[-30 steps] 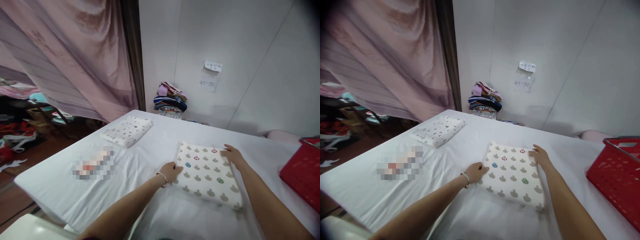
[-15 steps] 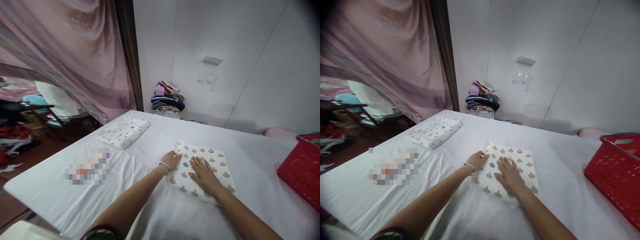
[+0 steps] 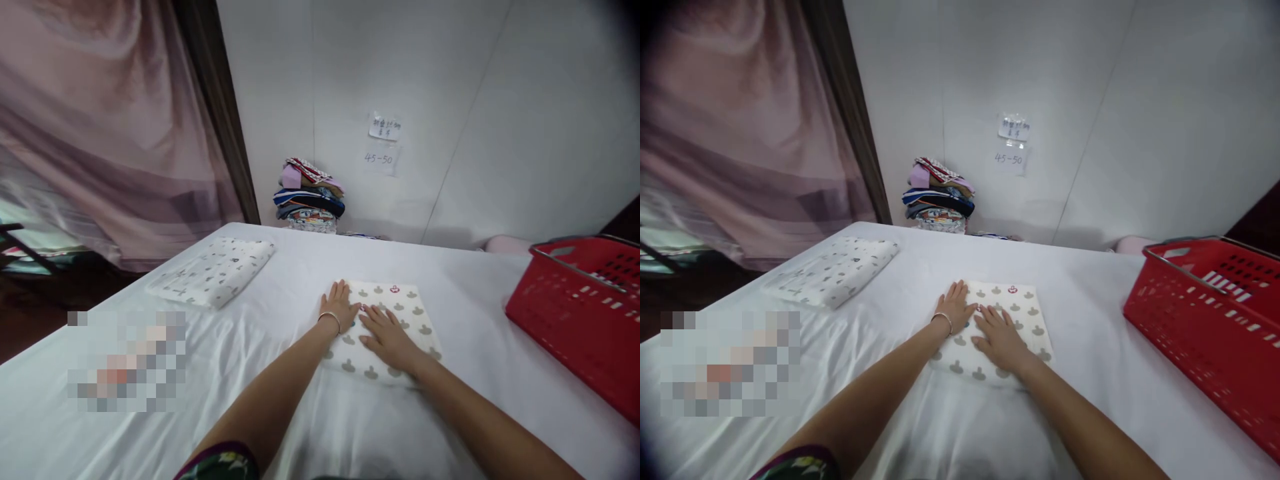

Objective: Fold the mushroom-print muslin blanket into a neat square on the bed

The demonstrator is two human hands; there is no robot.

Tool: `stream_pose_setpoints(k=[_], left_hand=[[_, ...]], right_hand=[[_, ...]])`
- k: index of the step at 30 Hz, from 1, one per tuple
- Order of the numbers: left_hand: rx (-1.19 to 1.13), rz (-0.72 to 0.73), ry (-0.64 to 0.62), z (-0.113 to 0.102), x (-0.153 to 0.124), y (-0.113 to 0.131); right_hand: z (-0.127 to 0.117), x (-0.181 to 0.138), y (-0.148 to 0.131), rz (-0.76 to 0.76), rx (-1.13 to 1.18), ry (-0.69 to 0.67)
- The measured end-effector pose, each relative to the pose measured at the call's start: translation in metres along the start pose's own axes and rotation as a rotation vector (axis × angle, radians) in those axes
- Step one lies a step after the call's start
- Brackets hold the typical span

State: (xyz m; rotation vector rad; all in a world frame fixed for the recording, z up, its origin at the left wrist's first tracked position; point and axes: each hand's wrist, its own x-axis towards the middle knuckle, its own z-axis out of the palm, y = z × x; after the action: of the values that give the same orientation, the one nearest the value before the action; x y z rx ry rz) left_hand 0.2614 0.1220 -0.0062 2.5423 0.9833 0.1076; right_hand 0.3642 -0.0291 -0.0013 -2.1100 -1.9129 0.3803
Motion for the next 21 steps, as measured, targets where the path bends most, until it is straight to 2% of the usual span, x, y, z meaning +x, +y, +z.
stream_pose_setpoints(k=[2,7,13,17,21], left_hand=[[0.008,-0.006,-0.003,0.000,0.000,-0.001],[0.050,-0.019,-0.035,-0.001,0.002,0.002],[-0.055,-0.008,0.005,-0.004,0.001,-0.001],[-0.234,-0.128,0.071,-0.006,-0.012,-0.009],[-0.374,-0.313,0.022,-0.013,-0.031,-0.014]], right_hand=[[-0.009,0.000,0.011,0.054,0.005,0.014],[-0.023,-0.006,0.054,0.332,-0.079,0.116],[-0.020,-0.011,0.065,0.353,-0.003,0.183],[-0.018,-0.032,0.066,0.495,0.303,0.340],[-0.013,-0.066,0.066,0.634,0.788,0.456]])
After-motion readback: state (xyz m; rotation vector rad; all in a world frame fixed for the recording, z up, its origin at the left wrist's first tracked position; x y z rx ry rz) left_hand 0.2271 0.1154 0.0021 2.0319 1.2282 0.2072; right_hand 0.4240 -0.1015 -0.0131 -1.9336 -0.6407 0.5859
